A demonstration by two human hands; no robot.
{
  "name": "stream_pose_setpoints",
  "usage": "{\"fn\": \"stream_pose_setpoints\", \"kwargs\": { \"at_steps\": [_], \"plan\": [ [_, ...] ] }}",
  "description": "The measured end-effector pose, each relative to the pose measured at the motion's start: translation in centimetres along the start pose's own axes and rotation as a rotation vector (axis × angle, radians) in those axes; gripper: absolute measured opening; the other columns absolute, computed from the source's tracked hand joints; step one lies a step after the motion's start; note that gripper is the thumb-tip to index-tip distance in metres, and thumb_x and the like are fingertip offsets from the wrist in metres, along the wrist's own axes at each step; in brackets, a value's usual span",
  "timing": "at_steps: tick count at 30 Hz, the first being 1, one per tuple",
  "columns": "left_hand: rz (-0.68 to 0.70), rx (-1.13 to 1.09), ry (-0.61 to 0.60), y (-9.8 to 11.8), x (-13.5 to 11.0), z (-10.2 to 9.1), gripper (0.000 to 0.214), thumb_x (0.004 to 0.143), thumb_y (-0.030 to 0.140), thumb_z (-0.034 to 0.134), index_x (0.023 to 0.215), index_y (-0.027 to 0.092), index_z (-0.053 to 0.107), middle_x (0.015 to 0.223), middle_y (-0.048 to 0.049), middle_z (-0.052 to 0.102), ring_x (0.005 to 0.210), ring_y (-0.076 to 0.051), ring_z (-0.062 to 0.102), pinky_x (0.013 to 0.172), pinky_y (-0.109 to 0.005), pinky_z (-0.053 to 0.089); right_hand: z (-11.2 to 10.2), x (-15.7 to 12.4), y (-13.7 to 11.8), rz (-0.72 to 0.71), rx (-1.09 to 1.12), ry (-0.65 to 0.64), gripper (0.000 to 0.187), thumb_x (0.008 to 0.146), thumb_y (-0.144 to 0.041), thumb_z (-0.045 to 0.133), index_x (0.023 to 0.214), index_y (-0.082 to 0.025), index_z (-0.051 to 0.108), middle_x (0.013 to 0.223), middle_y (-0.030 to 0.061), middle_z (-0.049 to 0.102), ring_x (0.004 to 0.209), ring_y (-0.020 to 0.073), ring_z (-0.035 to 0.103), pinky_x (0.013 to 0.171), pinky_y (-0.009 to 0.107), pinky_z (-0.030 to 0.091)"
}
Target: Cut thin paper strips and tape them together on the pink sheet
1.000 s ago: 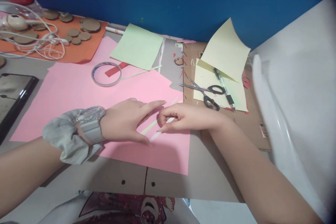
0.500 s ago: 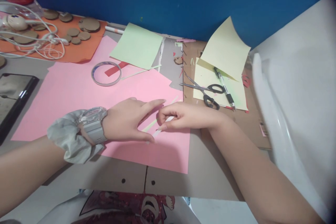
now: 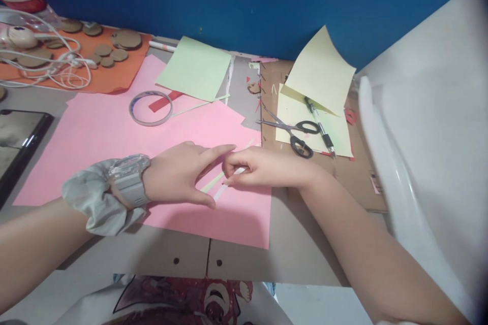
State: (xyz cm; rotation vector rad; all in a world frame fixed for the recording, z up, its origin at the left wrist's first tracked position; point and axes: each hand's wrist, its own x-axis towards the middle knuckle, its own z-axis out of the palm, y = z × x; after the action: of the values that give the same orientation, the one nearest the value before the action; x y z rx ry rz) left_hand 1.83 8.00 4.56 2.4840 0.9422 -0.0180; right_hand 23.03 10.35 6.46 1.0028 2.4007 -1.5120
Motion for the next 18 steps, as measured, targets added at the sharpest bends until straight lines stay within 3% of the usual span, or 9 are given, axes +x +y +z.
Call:
{"fn": "stream_pose_setpoints", "kwargs": {
  "at_steps": [18],
  "plan": [
    [-0.003, 0.004, 0.009, -0.02, -0.02, 0.01, 0.1, 0.069, 0.07, 0.06, 0.142, 0.015, 0.021, 0.078, 0.0011, 0.058, 0.072, -0.02, 0.056, 0.069, -0.028, 0.033, 0.0, -0.13, -0.36, 0.006, -0.081, 0.016, 0.013, 0.081, -0.03, 0.051, 0.073, -0.021, 0.049, 0.071, -0.0047, 0.054, 0.061, 0.0101, 0.046, 0.052, 0.023, 0.03]
  ]
}}
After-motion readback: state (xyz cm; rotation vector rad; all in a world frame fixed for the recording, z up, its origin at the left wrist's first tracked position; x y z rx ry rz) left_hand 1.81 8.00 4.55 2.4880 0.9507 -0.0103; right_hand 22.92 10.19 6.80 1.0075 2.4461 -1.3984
